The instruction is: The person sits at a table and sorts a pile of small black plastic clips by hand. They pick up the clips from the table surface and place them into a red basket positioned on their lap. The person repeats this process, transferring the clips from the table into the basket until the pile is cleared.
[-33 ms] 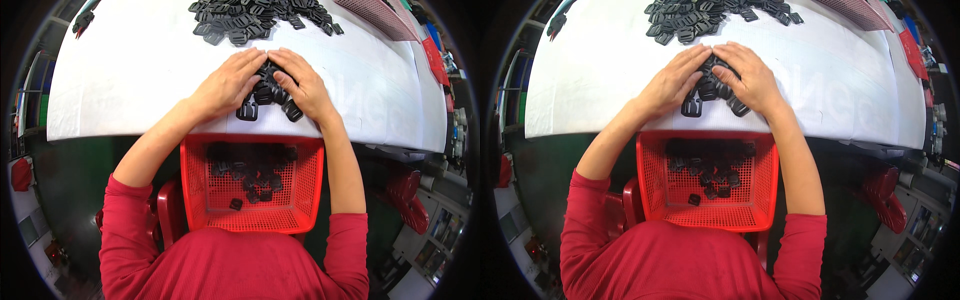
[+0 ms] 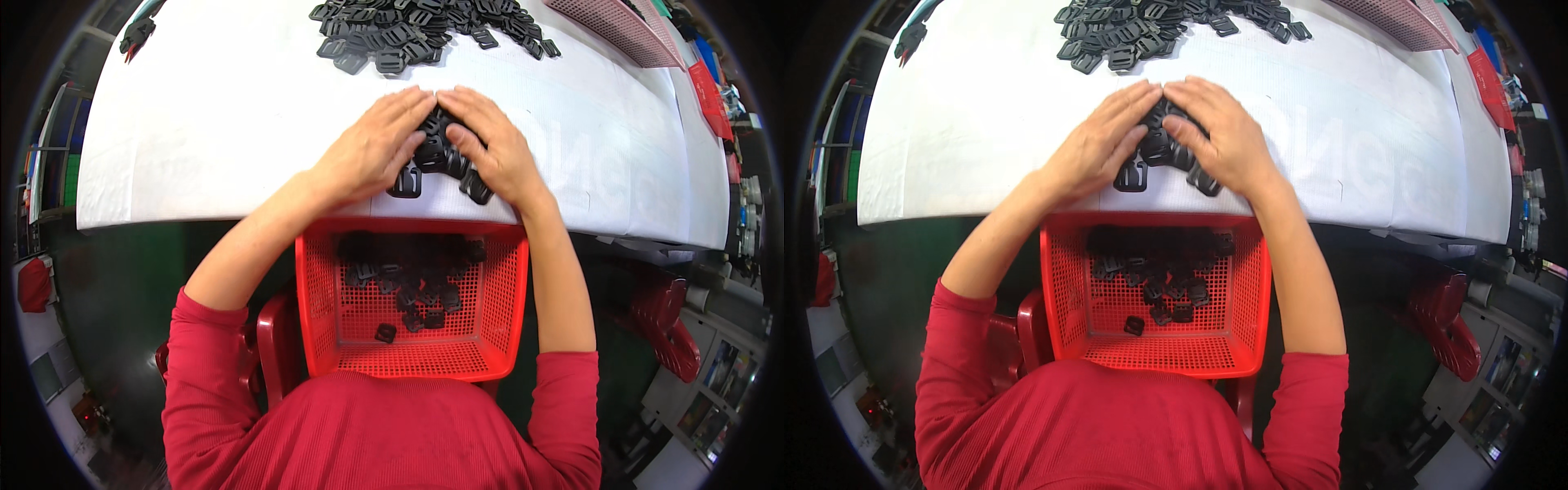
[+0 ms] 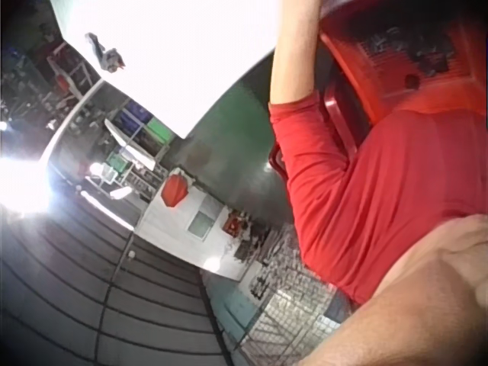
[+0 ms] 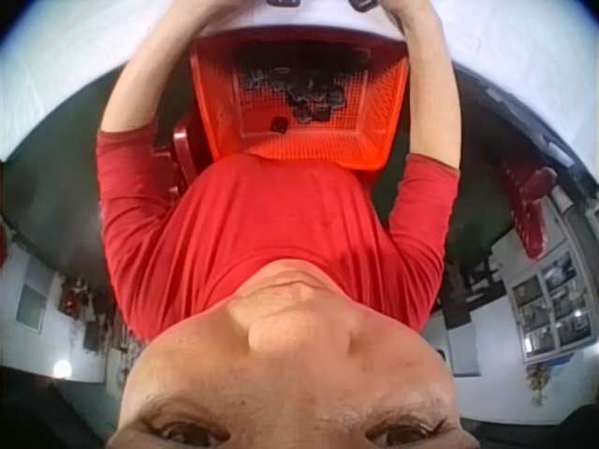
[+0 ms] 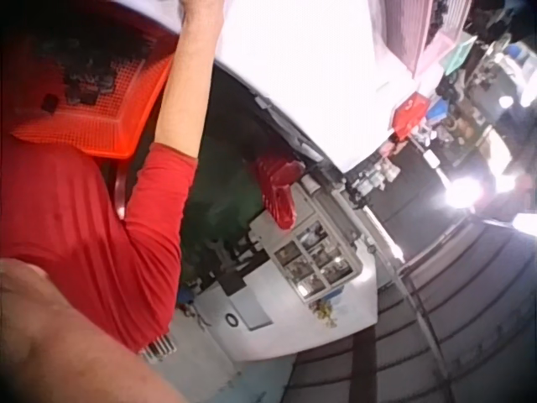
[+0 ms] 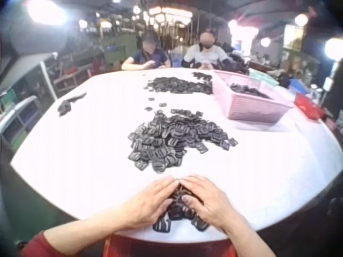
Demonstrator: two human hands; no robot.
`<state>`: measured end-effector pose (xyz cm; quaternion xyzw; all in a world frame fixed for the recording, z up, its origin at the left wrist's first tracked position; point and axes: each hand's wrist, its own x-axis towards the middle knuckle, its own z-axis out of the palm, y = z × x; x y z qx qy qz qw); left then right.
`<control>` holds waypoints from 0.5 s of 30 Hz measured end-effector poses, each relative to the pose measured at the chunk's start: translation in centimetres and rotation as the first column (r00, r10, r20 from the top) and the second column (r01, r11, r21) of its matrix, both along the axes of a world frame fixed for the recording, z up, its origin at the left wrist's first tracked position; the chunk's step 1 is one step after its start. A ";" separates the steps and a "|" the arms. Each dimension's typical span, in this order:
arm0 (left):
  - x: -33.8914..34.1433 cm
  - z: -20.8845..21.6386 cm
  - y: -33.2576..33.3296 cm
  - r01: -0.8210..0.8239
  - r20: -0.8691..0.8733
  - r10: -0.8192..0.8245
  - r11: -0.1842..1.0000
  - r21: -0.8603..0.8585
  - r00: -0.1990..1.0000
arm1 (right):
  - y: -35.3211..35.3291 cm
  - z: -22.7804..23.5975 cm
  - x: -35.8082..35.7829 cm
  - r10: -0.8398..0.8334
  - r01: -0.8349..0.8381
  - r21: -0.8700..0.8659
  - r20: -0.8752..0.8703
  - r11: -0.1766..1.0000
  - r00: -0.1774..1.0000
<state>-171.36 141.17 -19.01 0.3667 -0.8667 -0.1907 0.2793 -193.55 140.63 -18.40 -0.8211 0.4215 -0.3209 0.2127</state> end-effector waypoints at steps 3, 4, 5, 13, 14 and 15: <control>0.5 0.7 3.9 0.040 -0.057 -0.034 0.994 0.103 0.998 | 4.1 0.7 0.1 0.026 -0.025 0.042 -0.014 0.999 1.000; 0.8 1.0 5.2 0.061 -0.063 -0.053 0.988 0.140 0.997 | 5.5 1.0 0.1 0.042 -0.041 0.066 -0.018 0.997 0.999; 1.2 1.3 6.3 0.097 -0.088 -0.084 0.983 0.157 0.993 | 6.7 1.2 0.1 0.072 -0.070 0.070 -0.021 0.995 0.997; 3.3 3.5 5.4 -0.041 -0.229 0.078 0.986 0.160 0.970 | 10.5 2.8 0.0 0.168 -0.188 0.188 0.117 0.964 0.979; 3.5 3.4 3.1 -0.177 -0.178 0.187 0.982 0.069 0.966 | 9.8 2.9 -0.1 0.160 -0.182 0.174 0.137 0.968 0.978; 4.3 2.5 0.5 -0.300 -0.134 0.293 0.953 -0.038 0.947 | 8.8 3.3 0.2 0.125 -0.139 0.121 0.116 0.983 0.985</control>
